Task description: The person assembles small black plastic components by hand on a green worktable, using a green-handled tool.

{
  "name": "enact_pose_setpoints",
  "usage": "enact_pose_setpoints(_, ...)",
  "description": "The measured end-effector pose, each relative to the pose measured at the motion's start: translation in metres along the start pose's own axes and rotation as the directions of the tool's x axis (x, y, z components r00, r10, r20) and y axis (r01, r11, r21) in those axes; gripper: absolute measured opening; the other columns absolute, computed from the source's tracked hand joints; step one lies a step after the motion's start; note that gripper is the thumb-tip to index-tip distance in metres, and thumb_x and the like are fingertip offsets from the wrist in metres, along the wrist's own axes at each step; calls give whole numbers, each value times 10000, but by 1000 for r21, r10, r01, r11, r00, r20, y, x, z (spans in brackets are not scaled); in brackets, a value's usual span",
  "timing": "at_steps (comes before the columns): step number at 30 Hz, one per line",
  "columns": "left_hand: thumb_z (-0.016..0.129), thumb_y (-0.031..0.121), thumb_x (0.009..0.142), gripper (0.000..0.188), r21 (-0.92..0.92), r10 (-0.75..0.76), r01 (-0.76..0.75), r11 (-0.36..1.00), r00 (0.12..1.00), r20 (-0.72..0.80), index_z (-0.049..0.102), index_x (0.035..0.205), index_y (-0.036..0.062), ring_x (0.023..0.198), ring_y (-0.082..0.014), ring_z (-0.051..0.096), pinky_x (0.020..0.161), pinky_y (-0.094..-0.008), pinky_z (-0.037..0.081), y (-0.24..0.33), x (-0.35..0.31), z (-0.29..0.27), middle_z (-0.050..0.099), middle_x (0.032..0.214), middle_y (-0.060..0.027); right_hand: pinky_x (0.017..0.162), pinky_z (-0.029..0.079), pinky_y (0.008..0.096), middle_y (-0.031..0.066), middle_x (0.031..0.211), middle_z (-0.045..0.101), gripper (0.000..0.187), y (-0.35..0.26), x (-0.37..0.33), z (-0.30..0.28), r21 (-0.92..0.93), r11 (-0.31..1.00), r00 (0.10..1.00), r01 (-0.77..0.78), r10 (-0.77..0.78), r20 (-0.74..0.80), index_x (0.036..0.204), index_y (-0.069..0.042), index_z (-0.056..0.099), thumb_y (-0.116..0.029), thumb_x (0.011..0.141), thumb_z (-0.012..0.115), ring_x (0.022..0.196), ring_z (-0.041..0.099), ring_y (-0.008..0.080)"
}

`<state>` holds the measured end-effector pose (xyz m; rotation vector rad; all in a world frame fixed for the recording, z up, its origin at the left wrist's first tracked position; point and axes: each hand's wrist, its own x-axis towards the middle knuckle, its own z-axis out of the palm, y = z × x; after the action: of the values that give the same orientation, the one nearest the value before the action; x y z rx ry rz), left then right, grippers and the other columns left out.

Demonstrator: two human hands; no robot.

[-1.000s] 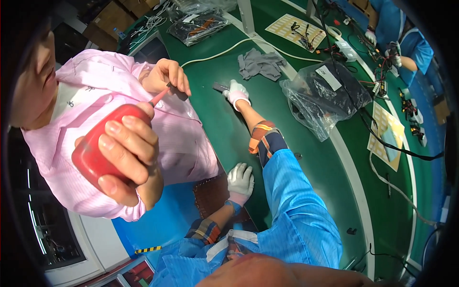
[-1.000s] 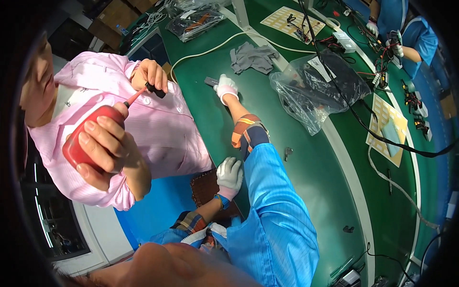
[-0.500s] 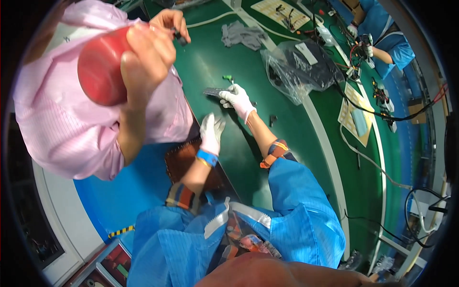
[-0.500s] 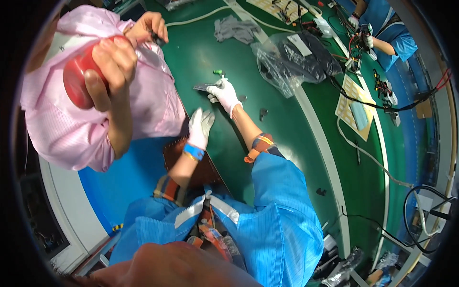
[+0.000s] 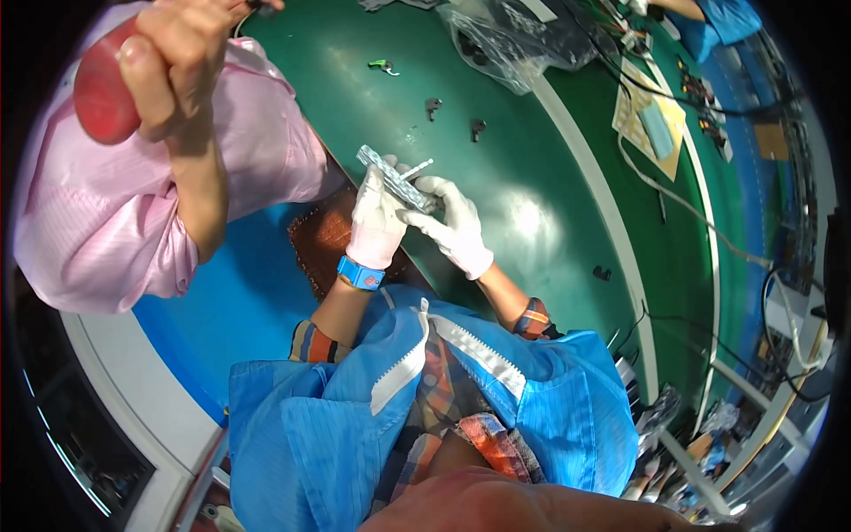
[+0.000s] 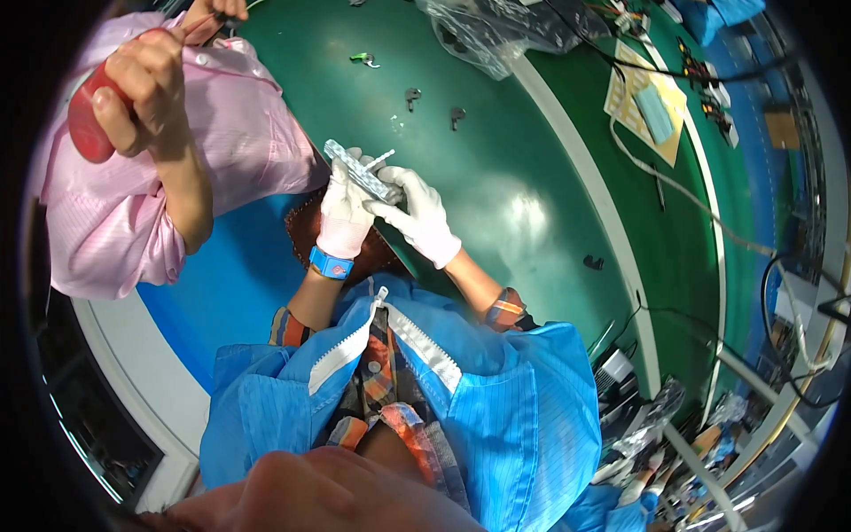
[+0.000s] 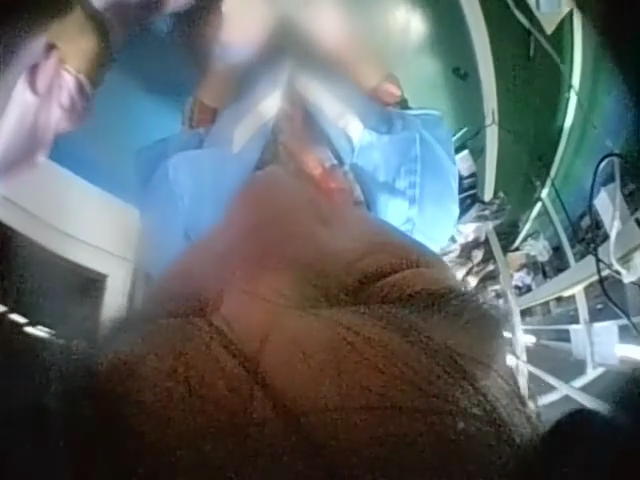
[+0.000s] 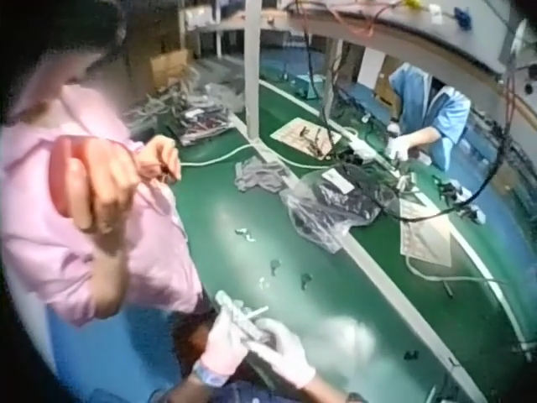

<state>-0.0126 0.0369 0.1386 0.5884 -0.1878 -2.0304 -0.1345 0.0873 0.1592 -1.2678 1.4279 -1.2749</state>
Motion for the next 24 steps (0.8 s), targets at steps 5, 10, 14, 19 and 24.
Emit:
enact_pose_setpoints(5,497,321,927,317,35,-107,102,994,977,187,506,1152,98,952,-245,559,836,-415,494,-5,-2,33,577,1025,-70,628,457,273,86,889,588,366,-22,-17,-20,65,997,992,35,-27,-120,998,-14,566,-192,726,736,685,540,170)
enact_pose_setpoints(10,499,325,923,317,-5,-212,231,973,902,376,511,1147,101,953,-237,561,850,-426,489,-14,-1,53,591,995,-56,637,460,276,89,898,585,345,-39,-28,-34,-60,988,973,140,-149,-177,970,-7,577,-185,723,738,698,546,173)
enact_pose_setpoints(14,501,314,923,297,-75,-287,357,931,843,455,519,1128,100,940,-227,565,874,-435,475,-19,0,61,597,974,-54,642,463,277,91,903,584,338,-47,-34,-44,-130,969,958,209,-229,-174,969,-1,581,-185,728,733,698,550,174)
enact_pose_setpoints(19,503,310,924,288,-72,-217,270,960,883,417,517,1123,102,973,-257,587,864,-423,488,-24,-3,76,608,929,-48,636,460,270,86,875,591,366,-50,-41,-57,-139,984,952,116,-150,-268,994,11,579,-188,728,732,677,540,163)
enact_pose_setpoints(24,509,309,921,282,-39,-198,233,972,893,405,519,1109,99,957,-234,589,869,-411,483,-23,-8,81,611,915,-45,613,445,254,75,820,597,368,-59,-35,-53,121,989,855,80,-6,-519,1004,18,583,-183,730,723,649,524,147)
